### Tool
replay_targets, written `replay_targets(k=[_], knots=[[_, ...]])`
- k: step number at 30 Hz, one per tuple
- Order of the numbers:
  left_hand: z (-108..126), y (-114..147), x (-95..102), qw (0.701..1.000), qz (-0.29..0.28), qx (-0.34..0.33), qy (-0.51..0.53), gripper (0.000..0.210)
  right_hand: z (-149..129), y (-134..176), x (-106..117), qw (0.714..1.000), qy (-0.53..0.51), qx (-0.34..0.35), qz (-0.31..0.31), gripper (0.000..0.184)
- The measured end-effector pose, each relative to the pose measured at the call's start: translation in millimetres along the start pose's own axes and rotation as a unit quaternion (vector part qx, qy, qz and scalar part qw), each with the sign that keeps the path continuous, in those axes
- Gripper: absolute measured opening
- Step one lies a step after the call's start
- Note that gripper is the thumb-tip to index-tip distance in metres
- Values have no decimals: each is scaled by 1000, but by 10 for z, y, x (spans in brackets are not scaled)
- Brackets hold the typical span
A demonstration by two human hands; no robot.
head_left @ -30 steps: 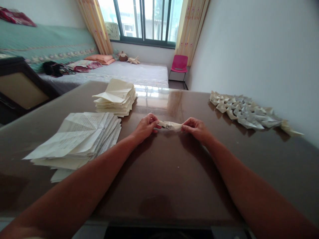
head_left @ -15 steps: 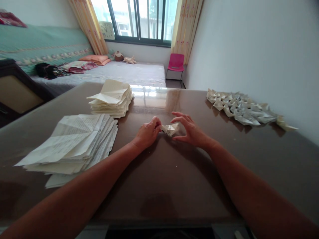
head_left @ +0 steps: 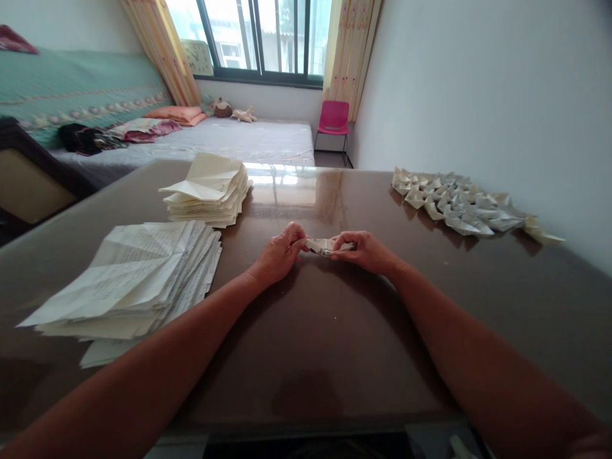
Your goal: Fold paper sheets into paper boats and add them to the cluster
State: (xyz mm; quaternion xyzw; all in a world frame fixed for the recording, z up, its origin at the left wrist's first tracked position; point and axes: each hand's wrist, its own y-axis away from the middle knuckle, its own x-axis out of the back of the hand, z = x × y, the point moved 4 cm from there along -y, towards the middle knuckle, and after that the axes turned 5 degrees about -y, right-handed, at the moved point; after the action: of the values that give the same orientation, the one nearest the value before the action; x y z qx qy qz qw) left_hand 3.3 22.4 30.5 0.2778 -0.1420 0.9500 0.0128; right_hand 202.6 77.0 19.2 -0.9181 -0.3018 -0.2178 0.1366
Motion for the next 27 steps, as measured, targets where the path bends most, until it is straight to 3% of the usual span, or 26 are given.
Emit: replay_targets(k=[5,10,15,22,27], knots=[[-43,-24,10,999,17,24,23,15,-20,0,48,998,-57,-5,26,34],[-31,-10,-60,983,-14,98,157,24,-66,15,27,994,-90,-45,35,38],[57,37,-136,963,-63,129,227,49,-149,28,-66,986,-153,-73,1,40],[32,91,-162,925,-138,190,298,41,-119,42,-58,979,-180,-99,-5,37],[-10,98,-176,935,-127,193,271,44,-172,63,-105,980,-168,-79,-68,47]])
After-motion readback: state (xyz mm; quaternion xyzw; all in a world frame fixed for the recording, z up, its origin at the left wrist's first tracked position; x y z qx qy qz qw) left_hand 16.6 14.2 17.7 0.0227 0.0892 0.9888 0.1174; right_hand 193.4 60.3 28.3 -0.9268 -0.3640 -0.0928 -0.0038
